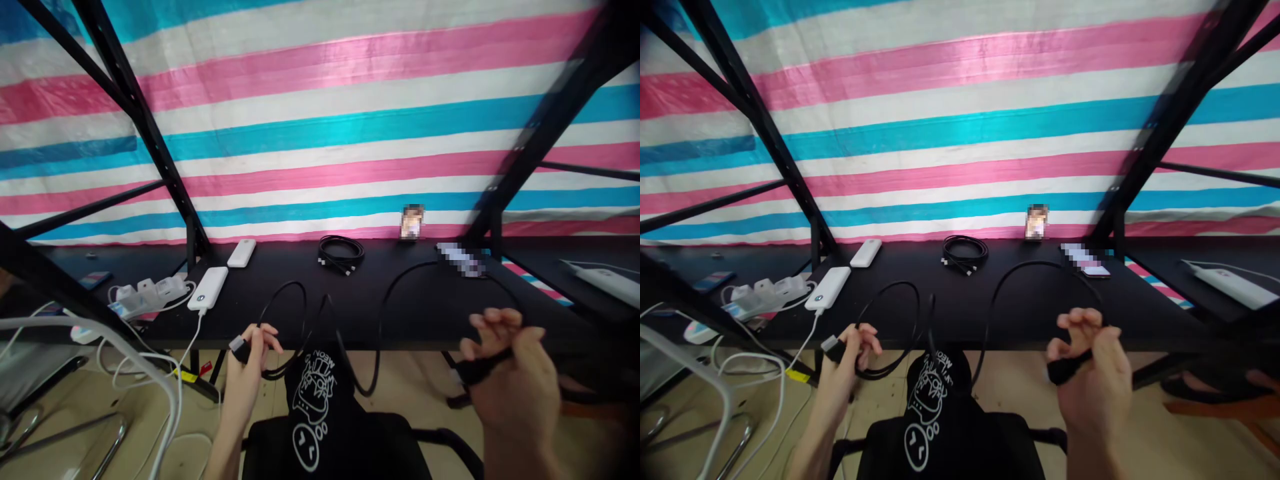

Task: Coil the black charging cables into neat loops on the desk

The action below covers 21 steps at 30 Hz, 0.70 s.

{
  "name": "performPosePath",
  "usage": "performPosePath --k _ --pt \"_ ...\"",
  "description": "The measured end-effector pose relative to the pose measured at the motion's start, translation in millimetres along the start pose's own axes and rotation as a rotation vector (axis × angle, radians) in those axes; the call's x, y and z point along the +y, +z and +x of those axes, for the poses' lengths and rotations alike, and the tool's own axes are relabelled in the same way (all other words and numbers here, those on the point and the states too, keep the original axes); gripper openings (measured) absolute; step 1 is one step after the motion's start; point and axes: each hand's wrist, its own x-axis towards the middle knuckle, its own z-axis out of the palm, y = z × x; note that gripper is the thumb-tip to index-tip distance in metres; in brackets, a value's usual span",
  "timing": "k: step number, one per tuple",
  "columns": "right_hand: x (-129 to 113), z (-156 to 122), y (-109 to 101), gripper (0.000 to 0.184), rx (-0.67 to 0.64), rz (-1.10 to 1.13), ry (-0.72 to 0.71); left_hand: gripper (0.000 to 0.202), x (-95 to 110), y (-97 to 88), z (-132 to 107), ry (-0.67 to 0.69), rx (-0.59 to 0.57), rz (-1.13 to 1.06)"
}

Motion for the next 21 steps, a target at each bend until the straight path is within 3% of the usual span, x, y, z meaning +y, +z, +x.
performPosePath --k 4,10,15,18,21 --pt "-7.4 12.7 -18.0 0.023 0.078 0.000 0.005 0.047 -2.4 -12.3 5.5 -0.042 0.040 0.034" --pt "-7.2 21.3 -33.1 0.019 0.068 -0.016 -0.018 0.077 -3.8 -14.5 13.6 -0.024 0.189 -0.159" --pt "-4.0 30.5 -47.6 0.013 0.089 -0.018 -0.044 0.069 -3.3 -30.1 18.6 -0.052 0.286 -0.324" --pt "1.0 28.2 -41.1 0.013 0.022 0.000 -0.037 0.067 1.9 -31.9 17.2 -0.084 0.228 -0.394" --pt "14.3 13.4 -18.0 0.026 -0.135 -0.031 -0.002 0.066 8.9 -17.2 12.0 -0.144 0.006 -0.448"
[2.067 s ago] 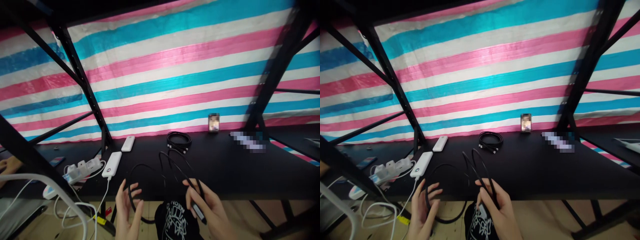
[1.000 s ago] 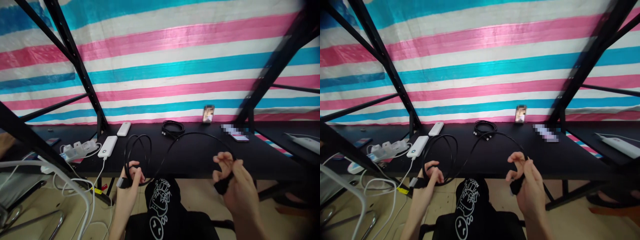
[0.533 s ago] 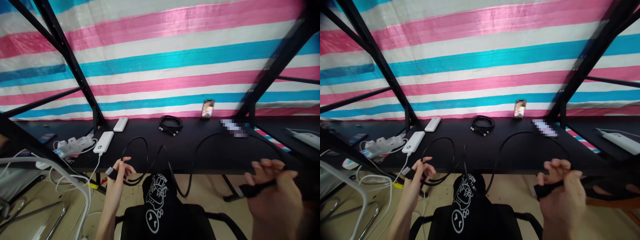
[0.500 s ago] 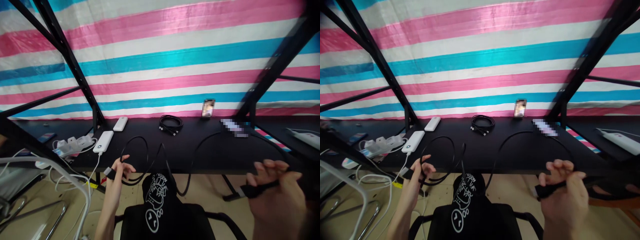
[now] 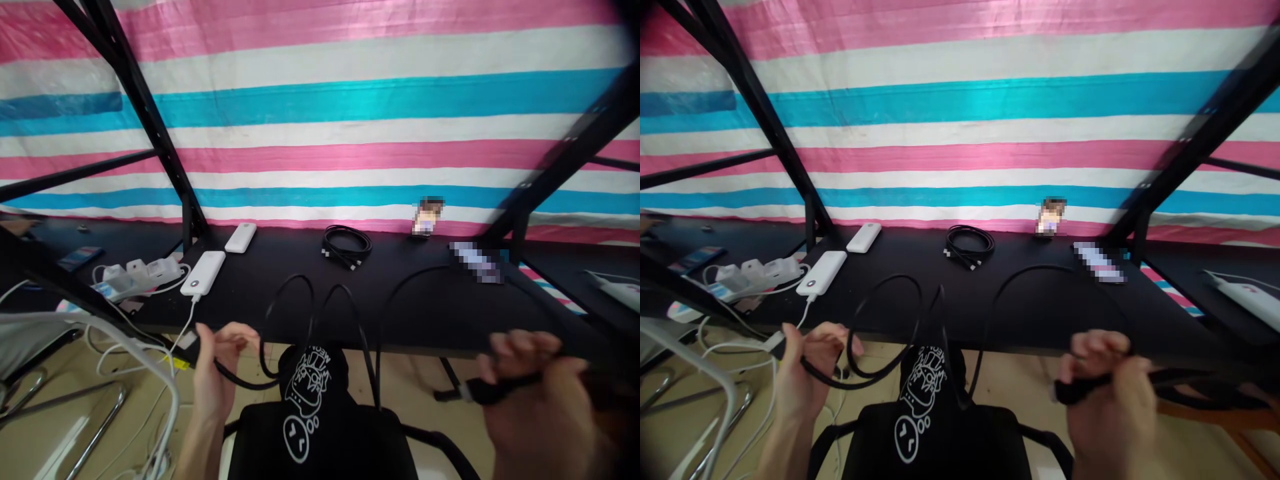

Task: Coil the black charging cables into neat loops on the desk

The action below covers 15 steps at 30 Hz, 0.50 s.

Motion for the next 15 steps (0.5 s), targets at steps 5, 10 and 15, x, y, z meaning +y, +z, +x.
performPosePath --k 5,10,15 --pt "27.0 -26.7 45.9 0.028 -0.415 -0.271 0.105 0.053 -11.8 32.3 -6.7 -0.131 -0.337 -0.201" --pt "39.7 -52.4 78.0 0.040 -0.563 -0.373 0.411 0.033 -19.5 40.5 -0.2 0.054 -0.439 -0.165" --pt "46.7 -68.3 96.9 0.039 -0.678 -0.139 0.671 0.034 -18.2 38.0 6.2 0.224 -0.556 -0.025"
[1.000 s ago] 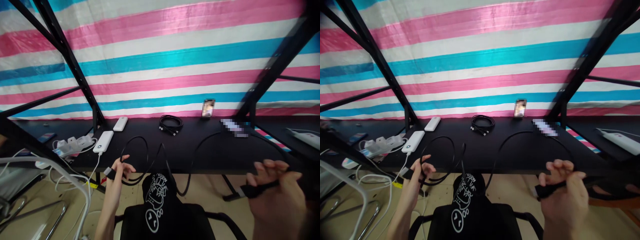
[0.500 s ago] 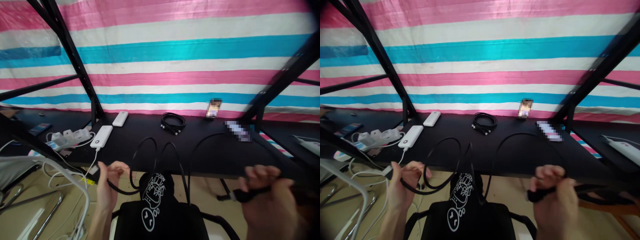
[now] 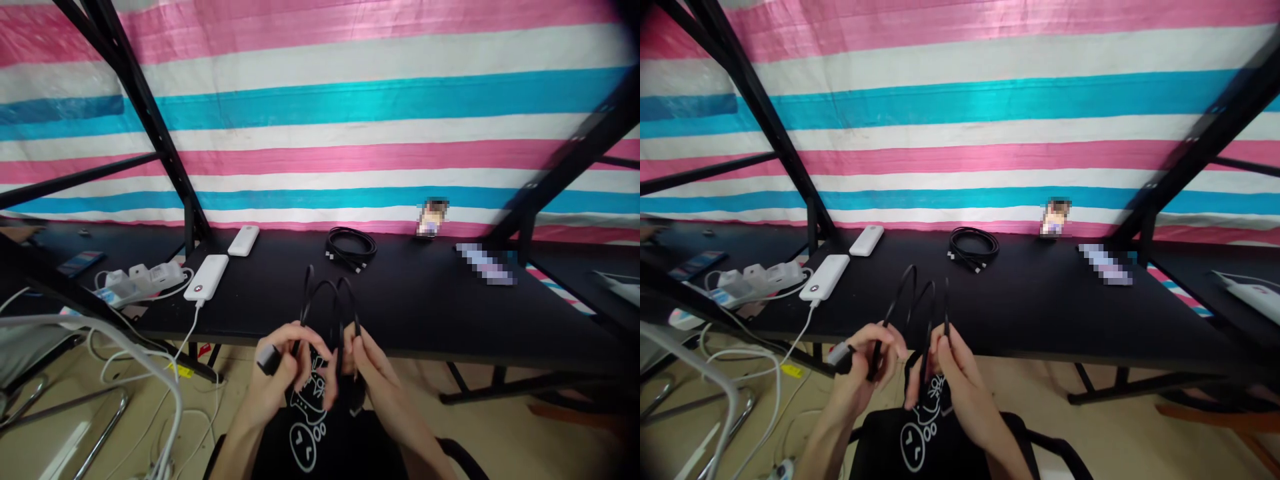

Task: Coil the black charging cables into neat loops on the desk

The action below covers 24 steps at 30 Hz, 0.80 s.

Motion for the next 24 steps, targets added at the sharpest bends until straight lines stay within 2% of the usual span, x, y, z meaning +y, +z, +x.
performPosePath --k 2,4,7,10,13,16,17,19,20,22,24 --pt "-3.9 3.7 -5.8 0.037 -0.001 0.105 -0.033 0.054 5.9 -4.6 1.1 0.000 -0.012 0.016" --pt "-12.6 6.1 -21.0 0.034 0.114 0.148 -0.109 0.067 14.7 -11.5 3.2 -0.036 0.087 -0.053" --pt "-28.1 2.6 -52.8 0.030 0.336 0.101 -0.209 0.061 28.4 -24.6 8.4 -0.095 0.330 -0.128" --pt "-37.5 -8.8 -81.7 0.036 0.504 0.055 -0.254 0.051 37.6 -35.6 14.3 -0.099 0.451 -0.197" --pt "-39.3 -21.1 -98.7 0.037 0.586 0.078 -0.289 0.055 41.1 -40.4 18.7 -0.102 0.430 -0.289" --pt "-42.8 -25.4 -103.9 0.037 0.616 0.081 -0.383 0.072 38.6 -40.2 24.3 -0.234 0.228 -0.347" --pt "-46.3 -24.0 -104.2 0.036 0.624 0.069 -0.438 0.073 36.6 -39.3 27.5 -0.298 0.147 -0.345" --pt "-57.6 -16.7 -104.3 0.032 0.615 0.027 -0.554 0.059 32.8 -35.9 37.1 -0.385 0.047 -0.271" --pt "-65.1 -11.3 -104.7 0.031 0.597 -0.007 -0.607 0.047 31.7 -33.4 43.8 -0.393 0.045 -0.204" --pt "-82.3 1.2 -107.0 0.030 0.554 -0.086 -0.688 0.030 32.6 -27.1 60.1 -0.336 0.121 -0.078" --pt "-99.1 13.1 -112.1 0.033 0.530 -0.133 -0.724 0.032 38.3 -21.4 78.3 -0.201 0.239 -0.037"
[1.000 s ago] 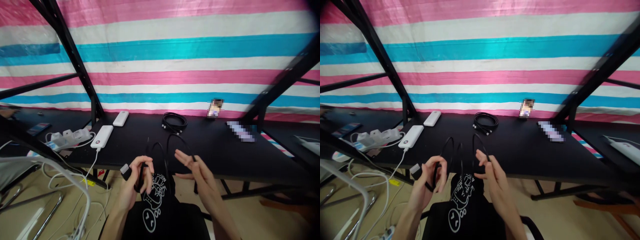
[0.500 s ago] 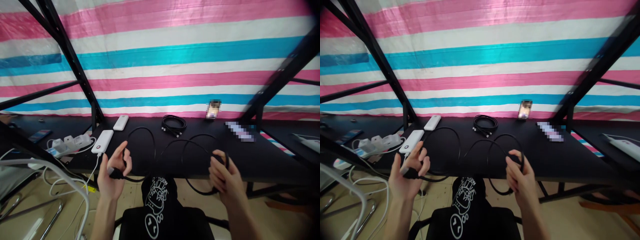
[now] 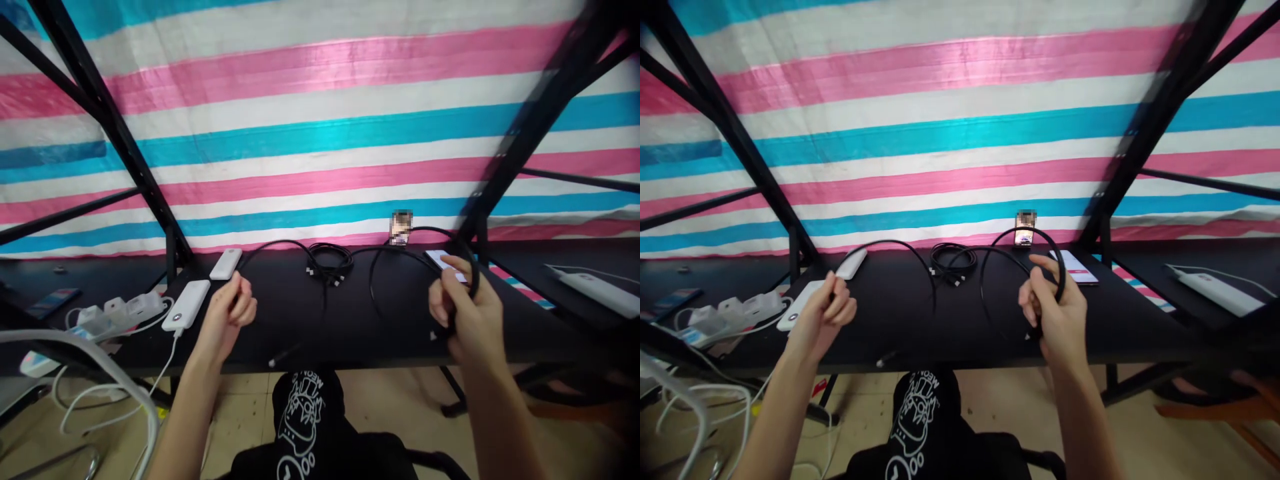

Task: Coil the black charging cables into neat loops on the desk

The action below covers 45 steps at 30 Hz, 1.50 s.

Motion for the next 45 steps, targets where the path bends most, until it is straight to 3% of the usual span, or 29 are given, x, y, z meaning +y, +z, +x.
performPosePath --k 3,6,11,14,17,22,26,29,32,38,41,43,45 --pt "-4.3 25.1 -6.4 0.038 0.048 0.025 0.002 0.033 18.5 6.6 18.7 0.251 0.168 -0.074" --pt "-7.0 40.8 -27.3 0.032 0.168 0.136 0.026 0.031 32.9 -0.5 28.3 0.412 0.284 -0.132" --pt "-4.6 47.0 -71.4 0.019 0.351 0.267 0.063 0.023 28.5 -15.8 25.9 0.476 0.375 -0.137" --pt "3.2 37.7 -79.8 0.022 0.313 0.180 0.063 0.020 16.8 -9.1 19.9 0.485 0.378 -0.115" --pt "14.0 20.4 -64.4 0.033 0.143 0.100 0.147 0.028 6.2 11.8 13.3 0.515 0.341 -0.025" --pt "25.5 -13.3 -9.5 0.036 -0.271 0.164 0.284 0.033 -10.3 49.6 2.8 0.511 0.261 0.145" --pt "20.5 -26.1 16.5 0.055 -0.412 0.164 0.470 0.033 -20.7 54.2 -1.7 0.489 0.207 0.246" --pt "16.2 -23.4 17.5 0.061 -0.429 0.071 0.477 0.032 -21.3 41.9 -3.5 0.472 0.160 0.242" --pt "14.1 -18.4 12.8 0.059 -0.429 -0.013 0.336 0.030 -15.2 24.2 -6.7 0.501 0.119 0.284" --pt "-4.1 -28.0 19.6 0.052 -0.247 -0.095 0.141 0.017 -2.9 9.1 -14.3 0.518 0.024 0.751" --pt "-13.9 -39.4 30.9 0.054 -0.190 -0.159 0.056 0.021 -13.9 12.2 -12.2 0.498 0.155 0.851" --pt "-16.4 -45.6 37.9 0.054 -0.186 -0.194 -0.006 0.033 -29.5 13.4 -9.1 0.387 0.276 0.783" --pt "-16.6 -50.1 44.1 0.054 -0.212 -0.224 -0.057 0.047 -46.9 14.8 -7.2 0.202 0.294 0.658"
